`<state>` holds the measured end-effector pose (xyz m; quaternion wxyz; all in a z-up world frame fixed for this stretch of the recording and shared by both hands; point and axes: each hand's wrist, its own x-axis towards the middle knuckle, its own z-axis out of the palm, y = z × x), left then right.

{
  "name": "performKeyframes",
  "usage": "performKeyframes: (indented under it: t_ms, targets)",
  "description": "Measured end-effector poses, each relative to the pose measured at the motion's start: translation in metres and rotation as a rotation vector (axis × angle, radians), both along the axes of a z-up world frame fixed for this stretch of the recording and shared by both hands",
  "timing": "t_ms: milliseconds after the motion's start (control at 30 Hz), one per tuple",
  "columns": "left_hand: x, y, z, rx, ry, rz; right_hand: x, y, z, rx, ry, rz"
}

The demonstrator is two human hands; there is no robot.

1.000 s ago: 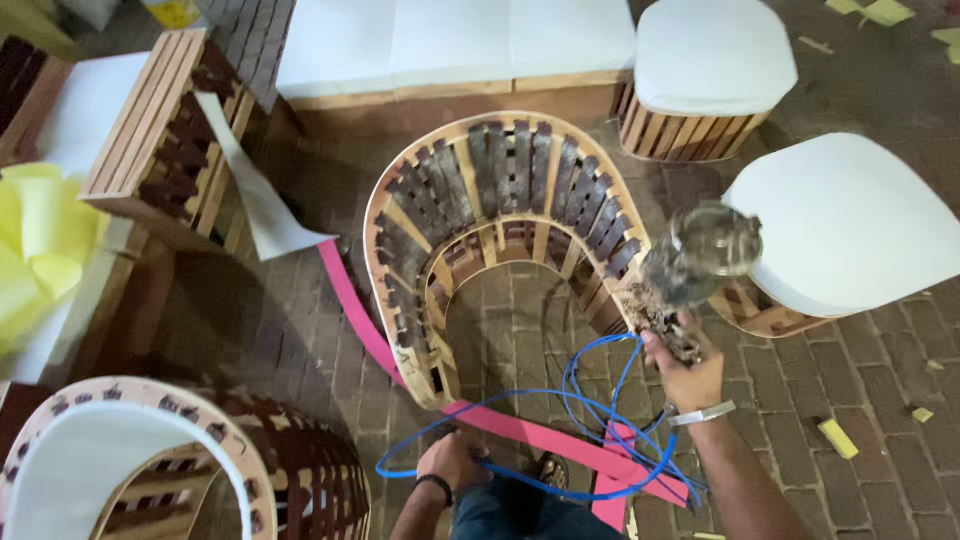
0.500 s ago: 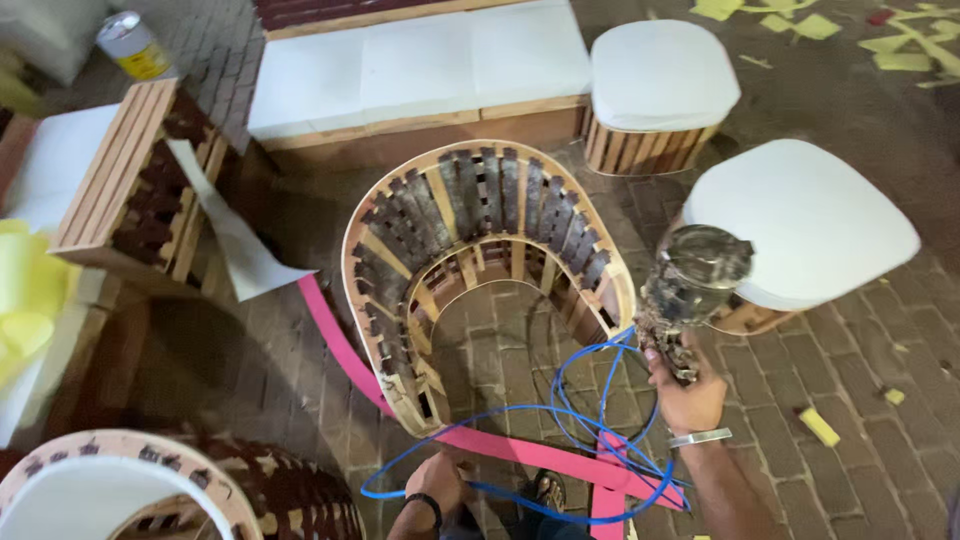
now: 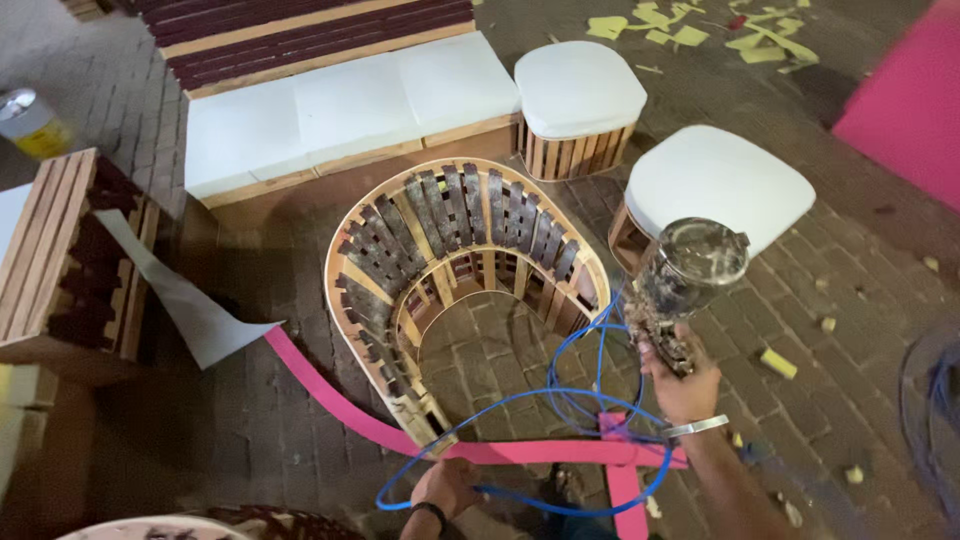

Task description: The person uses a spray gun to apply finish to a curved wooden chair frame, then cuts and fits white foam padding onto the frame. The person handles the spray gun, foam sheets, and a cutting tool while assembling the chair.

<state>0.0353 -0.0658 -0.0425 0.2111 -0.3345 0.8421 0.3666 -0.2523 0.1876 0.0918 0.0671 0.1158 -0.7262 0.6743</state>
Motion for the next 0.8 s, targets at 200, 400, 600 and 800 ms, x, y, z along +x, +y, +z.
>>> performKeyframes:
  t_ms: [200,400,600,800]
  targets:
    - [0.051,-0.021,-0.05,0.011,0.087,-0.077,0.079,0.011,-0.003,0.267,-0.159,-0.182]
    - [0.072,-0.022,-0.071,0.085,0.146,-0.378,0.149,0.05,-0.009,0.275,-0.221,-0.235]
    - [0.071,0.013,-0.04,0.087,0.056,-0.453,0.216,0.105,-0.01,0.252,-0.229,-0.292]
    - [0.065,0.058,-0.067,0.21,0.034,-0.588,0.298,0.166,0.006,0.122,-0.398,-0.552]
